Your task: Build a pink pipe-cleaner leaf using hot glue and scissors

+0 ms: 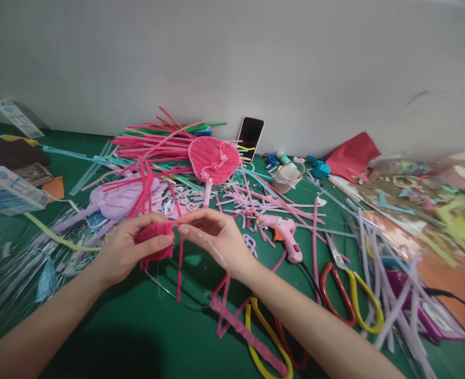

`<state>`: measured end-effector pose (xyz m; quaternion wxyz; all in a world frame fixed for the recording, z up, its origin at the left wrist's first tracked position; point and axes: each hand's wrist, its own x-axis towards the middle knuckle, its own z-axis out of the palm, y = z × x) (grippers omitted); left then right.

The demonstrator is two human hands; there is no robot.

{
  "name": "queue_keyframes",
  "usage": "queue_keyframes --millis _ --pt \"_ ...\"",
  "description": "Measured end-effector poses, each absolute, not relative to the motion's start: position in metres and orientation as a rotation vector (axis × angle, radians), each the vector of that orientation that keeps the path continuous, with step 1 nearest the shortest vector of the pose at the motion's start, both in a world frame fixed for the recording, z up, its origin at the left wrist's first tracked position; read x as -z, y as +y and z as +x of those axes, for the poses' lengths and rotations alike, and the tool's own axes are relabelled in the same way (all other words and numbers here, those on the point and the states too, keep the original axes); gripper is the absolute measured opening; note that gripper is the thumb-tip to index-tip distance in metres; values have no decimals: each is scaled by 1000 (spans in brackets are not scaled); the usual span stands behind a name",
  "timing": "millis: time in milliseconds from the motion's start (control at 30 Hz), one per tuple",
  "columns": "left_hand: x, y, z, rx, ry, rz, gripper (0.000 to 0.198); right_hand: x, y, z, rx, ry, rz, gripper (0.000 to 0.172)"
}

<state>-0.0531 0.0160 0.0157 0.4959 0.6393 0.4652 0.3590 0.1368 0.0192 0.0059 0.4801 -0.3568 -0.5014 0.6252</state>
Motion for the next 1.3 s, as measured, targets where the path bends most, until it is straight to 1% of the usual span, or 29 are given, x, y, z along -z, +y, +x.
queue_keyframes --millis 133,200,267,333,400,500,567,700,833,933,1233,1300 --pt "-17 15 -53 -882 1157 1564 28 -15 35 146 -1348 -1484 -746 7" --pt "-17 15 -53 -870 1161 1560 29 -27 41 152 -1304 -1619 -749 13" --pt "-16 15 -52 -852 1170 1544 30 -44 41 157 -1234 -1682 -862 19" --pt "-15 16 -51 -857 1167 1522 29 -62 34 157 -1080 -1775 -999 16" --pt "-13 16 -50 -883 1141 1492 28 -74 25 154 -823 -1965 -1066 10" --pt "-12 17 -49 -926 1102 1459 23 -77 18 144 -488 -2184 -1050 9" --pt "-12 16 -48 -937 1088 1454 20 -73 19 139 -390 -2229 -1061 8" --pt "-11 15 -48 -922 1098 1442 22 -69 24 135 -420 -2219 -1191 7" --pt "-10 16 -46 -948 1070 1423 16 -73 24 132 -611 -2193 -1312 4" --pt "-10 16 -47 -947 1055 1389 15 -74 23 129 -709 -2143 -1382 6" --pt "-11 16 -46 -939 1117 1432 21 -71 24 122 -732 -2096 -1489 8" --pt "-12 16 -49 -911 1140 1455 23 -73 25 123 -800 -2081 -1489 9"
